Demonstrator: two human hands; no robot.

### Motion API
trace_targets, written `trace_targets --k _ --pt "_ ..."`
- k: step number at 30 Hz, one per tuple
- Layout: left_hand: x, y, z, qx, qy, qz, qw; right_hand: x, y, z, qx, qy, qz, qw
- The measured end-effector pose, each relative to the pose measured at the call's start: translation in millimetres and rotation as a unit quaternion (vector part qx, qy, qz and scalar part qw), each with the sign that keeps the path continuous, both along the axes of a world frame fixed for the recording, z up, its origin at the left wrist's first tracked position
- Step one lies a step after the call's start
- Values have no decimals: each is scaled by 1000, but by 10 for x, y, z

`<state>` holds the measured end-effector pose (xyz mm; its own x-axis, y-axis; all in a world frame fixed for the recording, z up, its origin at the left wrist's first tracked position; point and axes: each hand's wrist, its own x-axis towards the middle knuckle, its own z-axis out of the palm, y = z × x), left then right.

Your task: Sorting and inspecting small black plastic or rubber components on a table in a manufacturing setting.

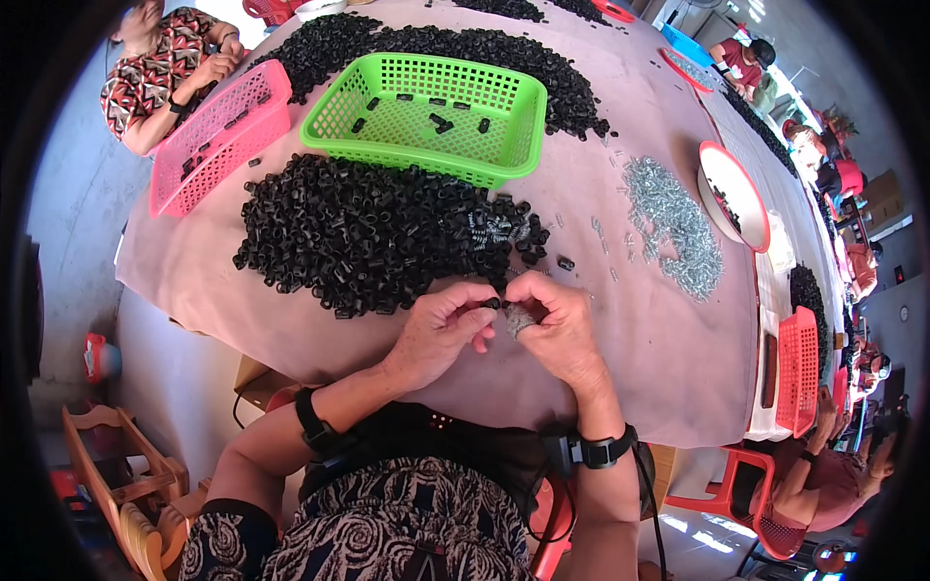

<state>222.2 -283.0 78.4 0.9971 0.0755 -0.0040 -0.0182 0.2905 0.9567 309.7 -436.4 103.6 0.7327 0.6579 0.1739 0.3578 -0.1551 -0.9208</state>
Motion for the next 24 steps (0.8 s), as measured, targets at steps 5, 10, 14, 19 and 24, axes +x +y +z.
trace_targets --k 5,10,14,19,24 --pt "1 -16 -2 0 -11 8 1000 8 -11 -3 14 52 1 999" --pt "4 -20 12 2 -13 4 1000 -6 -13 59 25 77 16 997" --pt "-5 -19 22 10 2 -2 1000 -12 -8 88 18 53 33 998" --pt "-11 -17 20 19 6 -3 1000 3 -17 137 -7 17 42 999" --pt "-11 -32 -7 6 -8 10 1000 -47 -14 121 -5 31 12 999"
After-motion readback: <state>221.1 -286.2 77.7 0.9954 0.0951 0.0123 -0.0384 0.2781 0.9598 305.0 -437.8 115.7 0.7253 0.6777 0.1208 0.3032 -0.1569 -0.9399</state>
